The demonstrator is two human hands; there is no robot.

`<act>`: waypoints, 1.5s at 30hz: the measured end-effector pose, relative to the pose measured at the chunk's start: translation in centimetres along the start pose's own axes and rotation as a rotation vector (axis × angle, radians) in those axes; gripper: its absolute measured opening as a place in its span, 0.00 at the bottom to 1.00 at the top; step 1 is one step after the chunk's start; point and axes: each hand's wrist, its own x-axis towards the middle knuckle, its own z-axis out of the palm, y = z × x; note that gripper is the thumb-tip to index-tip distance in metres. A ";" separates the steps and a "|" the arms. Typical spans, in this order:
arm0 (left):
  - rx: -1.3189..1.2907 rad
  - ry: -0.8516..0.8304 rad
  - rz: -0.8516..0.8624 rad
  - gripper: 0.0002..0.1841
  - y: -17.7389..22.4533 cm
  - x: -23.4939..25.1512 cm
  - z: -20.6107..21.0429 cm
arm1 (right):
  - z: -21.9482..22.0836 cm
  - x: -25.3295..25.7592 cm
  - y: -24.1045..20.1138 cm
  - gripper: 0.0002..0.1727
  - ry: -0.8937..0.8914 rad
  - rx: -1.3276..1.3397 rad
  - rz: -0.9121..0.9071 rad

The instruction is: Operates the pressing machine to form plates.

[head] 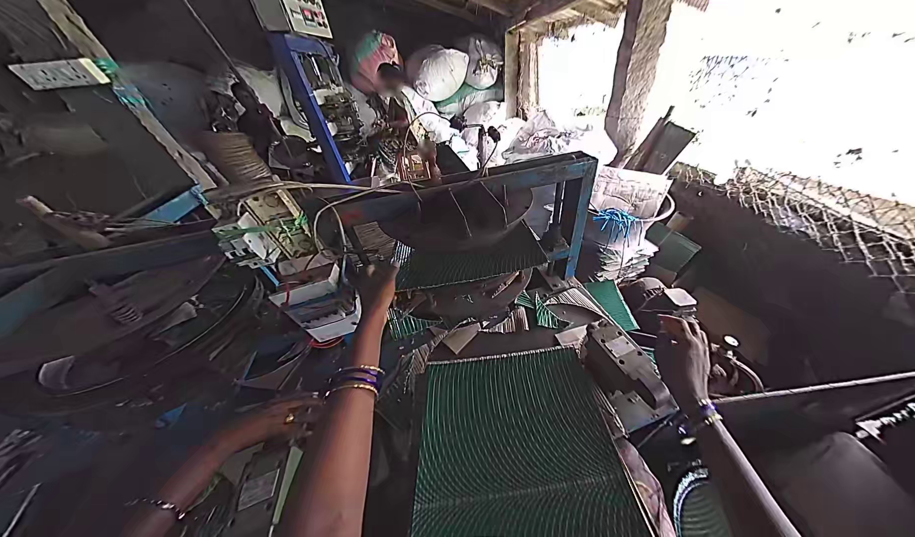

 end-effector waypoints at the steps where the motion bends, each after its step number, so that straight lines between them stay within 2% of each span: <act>1: -0.138 -0.058 -0.166 0.35 -5.2 0.7 1.2 | 0.8 0.8 0.0 0.16 -0.015 -0.085 -0.008; 2: -0.188 -0.167 -0.414 0.36 -7.7 1.1 1.1 | 1.8 1.5 0.1 0.15 -0.028 -0.159 -0.037; 3: -0.197 -0.251 -0.600 0.35 -8.2 0.5 0.5 | 2.7 2.2 0.1 0.16 -0.083 -0.207 -0.051; 4: -0.183 -0.333 -0.665 0.33 -7.7 -1.5 -0.4 | 3.5 2.8 -0.3 0.16 -0.153 -0.241 -0.041; 5: -0.158 -0.426 -0.610 0.30 -6.9 -4.7 -1.3 | 4.0 3.4 -1.1 0.16 -0.210 -0.274 -0.014; 8: 0.072 -0.865 -0.128 0.24 -7.2 -16.1 -3.1 | 4.5 4.0 -1.2 0.16 -0.252 -0.336 0.007; 10: 0.307 -0.959 0.128 0.26 -8.1 -21.8 -3.5 | 4.6 4.0 -0.9 0.15 -0.264 -0.339 0.006; 12: 0.391 -0.897 0.263 0.28 -8.9 -23.7 -3.8 | 4.7 3.7 -0.8 0.14 -0.274 -0.320 0.027; 27: 0.365 -0.862 0.232 0.25 -9.3 -23.7 -3.5 | 4.3 3.8 -1.3 0.16 -0.288 -0.307 0.042; 33: 0.348 -0.878 0.179 0.24 -9.1 -23.5 -3.5 | 4.3 3.7 -1.3 0.17 -0.308 -0.268 0.063; 36: 0.235 -0.937 0.034 0.23 -9.0 -22.7 -3.6 | 3.3 3.0 -0.4 0.17 -0.259 -0.136 0.090; 38: 0.023 -0.937 -0.143 0.24 -9.3 -20.7 -3.4 | 0.6 0.2 0.6 0.15 -0.116 -0.028 0.101; 40: -0.176 -0.825 -0.269 0.25 -8.9 -16.7 -3.0 | -2.2 -3.9 1.8 0.13 0.022 -0.016 0.098; 43: -0.244 -0.580 -0.439 0.26 -5.7 -8.4 -2.1 | -2.7 -6.1 3.3 0.10 0.098 0.006 0.113; 45: -0.234 -0.455 -0.570 0.32 -4.0 -2.5 -0.4 | -2.4 -6.3 3.4 0.10 0.110 0.027 0.142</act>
